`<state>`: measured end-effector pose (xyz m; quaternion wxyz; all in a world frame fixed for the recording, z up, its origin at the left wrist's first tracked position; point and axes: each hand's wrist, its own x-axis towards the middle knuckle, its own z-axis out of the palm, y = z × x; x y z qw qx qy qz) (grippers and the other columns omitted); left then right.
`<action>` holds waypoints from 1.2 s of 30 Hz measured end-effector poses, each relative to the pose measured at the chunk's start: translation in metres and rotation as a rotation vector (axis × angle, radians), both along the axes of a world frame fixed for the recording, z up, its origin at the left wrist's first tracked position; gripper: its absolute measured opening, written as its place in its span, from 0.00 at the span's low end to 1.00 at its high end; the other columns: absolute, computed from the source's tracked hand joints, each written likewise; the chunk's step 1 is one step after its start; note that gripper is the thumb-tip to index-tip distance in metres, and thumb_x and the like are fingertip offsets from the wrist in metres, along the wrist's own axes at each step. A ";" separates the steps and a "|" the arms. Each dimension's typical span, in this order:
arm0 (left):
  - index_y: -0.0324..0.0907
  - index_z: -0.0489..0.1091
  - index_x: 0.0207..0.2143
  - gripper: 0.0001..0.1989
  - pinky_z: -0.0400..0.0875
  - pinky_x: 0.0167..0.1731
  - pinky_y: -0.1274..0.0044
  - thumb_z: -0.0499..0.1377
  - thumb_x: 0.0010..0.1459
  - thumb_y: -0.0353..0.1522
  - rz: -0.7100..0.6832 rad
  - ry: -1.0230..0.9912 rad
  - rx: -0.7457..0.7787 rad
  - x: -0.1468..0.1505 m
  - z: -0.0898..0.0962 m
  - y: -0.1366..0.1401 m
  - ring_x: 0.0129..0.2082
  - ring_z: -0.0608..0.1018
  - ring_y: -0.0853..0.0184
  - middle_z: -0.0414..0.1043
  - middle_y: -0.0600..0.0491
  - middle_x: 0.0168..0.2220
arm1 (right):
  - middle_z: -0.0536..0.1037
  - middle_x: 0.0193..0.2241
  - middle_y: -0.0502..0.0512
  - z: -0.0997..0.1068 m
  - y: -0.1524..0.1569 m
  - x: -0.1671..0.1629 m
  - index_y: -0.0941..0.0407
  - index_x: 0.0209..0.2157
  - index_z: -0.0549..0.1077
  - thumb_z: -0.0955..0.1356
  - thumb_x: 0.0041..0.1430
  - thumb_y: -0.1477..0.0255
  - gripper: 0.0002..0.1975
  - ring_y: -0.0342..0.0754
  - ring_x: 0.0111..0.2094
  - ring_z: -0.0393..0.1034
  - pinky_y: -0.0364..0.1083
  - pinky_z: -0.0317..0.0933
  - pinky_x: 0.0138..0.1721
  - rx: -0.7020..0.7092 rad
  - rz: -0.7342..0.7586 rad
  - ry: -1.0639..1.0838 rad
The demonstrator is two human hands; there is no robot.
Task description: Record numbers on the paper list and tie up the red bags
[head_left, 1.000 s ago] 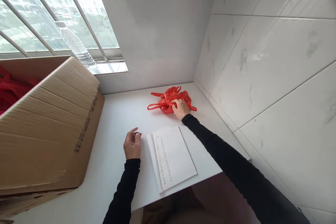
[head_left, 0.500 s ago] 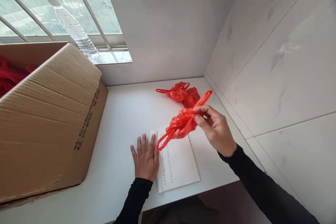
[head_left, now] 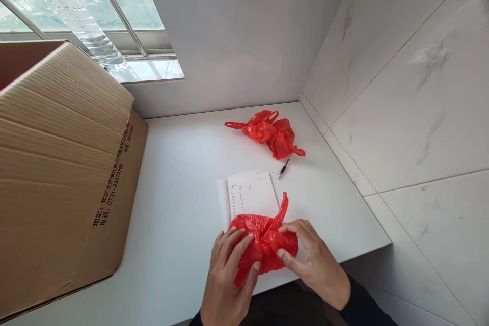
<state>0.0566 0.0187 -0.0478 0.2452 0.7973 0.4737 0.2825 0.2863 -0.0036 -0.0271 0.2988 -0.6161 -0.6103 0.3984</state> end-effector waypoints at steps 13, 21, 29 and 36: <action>0.51 0.67 0.58 0.25 0.63 0.61 0.57 0.62 0.59 0.28 0.071 -0.018 0.094 -0.014 0.012 -0.009 0.59 0.69 0.56 0.71 0.51 0.56 | 0.68 0.52 0.51 0.008 -0.003 0.002 0.45 0.56 0.63 0.64 0.67 0.72 0.18 0.52 0.56 0.58 0.55 0.59 0.56 0.147 0.031 -0.085; 0.50 0.70 0.49 0.12 0.73 0.48 0.68 0.56 0.64 0.29 0.307 -0.115 0.066 -0.036 0.022 -0.008 0.51 0.74 0.62 0.73 0.51 0.48 | 0.71 0.41 0.49 0.015 -0.008 0.019 0.47 0.43 0.68 0.62 0.70 0.64 0.06 0.50 0.46 0.65 0.52 0.61 0.46 0.081 -0.203 0.026; 0.55 0.74 0.42 0.10 0.69 0.55 0.64 0.63 0.57 0.32 0.268 -0.186 0.022 -0.022 0.027 -0.011 0.48 0.76 0.61 0.76 0.57 0.42 | 0.71 0.37 0.49 0.025 -0.007 0.006 0.47 0.40 0.72 0.64 0.69 0.61 0.07 0.50 0.42 0.64 0.50 0.61 0.43 0.105 -0.074 0.046; 0.50 0.72 0.43 0.07 0.72 0.49 0.66 0.60 0.61 0.34 0.541 -0.376 -0.141 -0.028 0.047 -0.030 0.49 0.76 0.59 0.74 0.53 0.45 | 0.69 0.44 0.51 0.030 -0.017 0.020 0.49 0.47 0.64 0.64 0.68 0.62 0.09 0.50 0.48 0.64 0.49 0.60 0.50 0.076 -0.239 0.190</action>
